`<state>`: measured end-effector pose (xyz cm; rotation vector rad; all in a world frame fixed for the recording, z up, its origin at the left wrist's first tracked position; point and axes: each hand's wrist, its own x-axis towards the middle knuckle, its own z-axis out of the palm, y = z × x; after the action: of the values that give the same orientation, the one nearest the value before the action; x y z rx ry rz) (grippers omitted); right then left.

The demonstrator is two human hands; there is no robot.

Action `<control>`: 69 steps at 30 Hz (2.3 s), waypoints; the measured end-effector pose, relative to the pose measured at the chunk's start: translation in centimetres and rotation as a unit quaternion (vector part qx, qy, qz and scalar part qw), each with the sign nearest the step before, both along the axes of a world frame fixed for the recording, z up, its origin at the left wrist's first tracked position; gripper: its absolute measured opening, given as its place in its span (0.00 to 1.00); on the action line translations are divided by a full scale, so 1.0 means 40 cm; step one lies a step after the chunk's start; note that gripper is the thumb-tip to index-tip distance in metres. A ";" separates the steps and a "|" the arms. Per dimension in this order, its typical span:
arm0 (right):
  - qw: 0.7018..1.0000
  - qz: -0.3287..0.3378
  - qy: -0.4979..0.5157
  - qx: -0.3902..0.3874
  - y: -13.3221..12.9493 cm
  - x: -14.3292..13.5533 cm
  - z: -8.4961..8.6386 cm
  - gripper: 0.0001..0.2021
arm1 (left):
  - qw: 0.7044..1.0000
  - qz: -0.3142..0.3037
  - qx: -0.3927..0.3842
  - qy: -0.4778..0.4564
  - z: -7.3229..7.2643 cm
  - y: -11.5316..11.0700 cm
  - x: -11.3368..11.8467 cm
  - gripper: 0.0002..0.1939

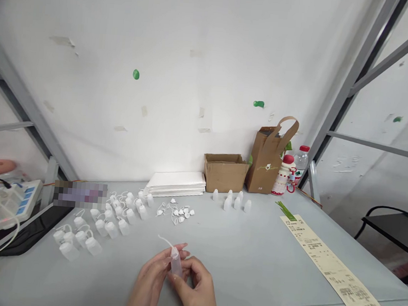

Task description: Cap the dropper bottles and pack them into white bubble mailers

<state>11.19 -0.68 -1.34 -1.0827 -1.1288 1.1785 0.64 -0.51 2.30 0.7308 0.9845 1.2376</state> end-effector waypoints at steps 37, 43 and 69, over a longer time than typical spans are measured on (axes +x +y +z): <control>0.998 0.016 -0.057 0.028 0.002 0.005 -0.013 0.12 | 0.998 0.017 0.028 0.048 -0.039 0.015 -0.020 0.21; 0.997 0.047 -0.052 0.035 0.004 0.004 -0.011 0.15 | 0.997 0.013 0.040 0.071 -0.030 0.019 -0.026 0.19; 0.978 0.043 -0.180 0.092 0.002 0.003 -0.032 0.11 | 0.999 0.029 0.020 0.040 -0.028 -0.001 -0.008 0.21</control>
<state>11.31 -0.61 -2.60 -1.1405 -1.5471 0.9419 0.34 -0.53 1.17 0.7927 1.0554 1.2887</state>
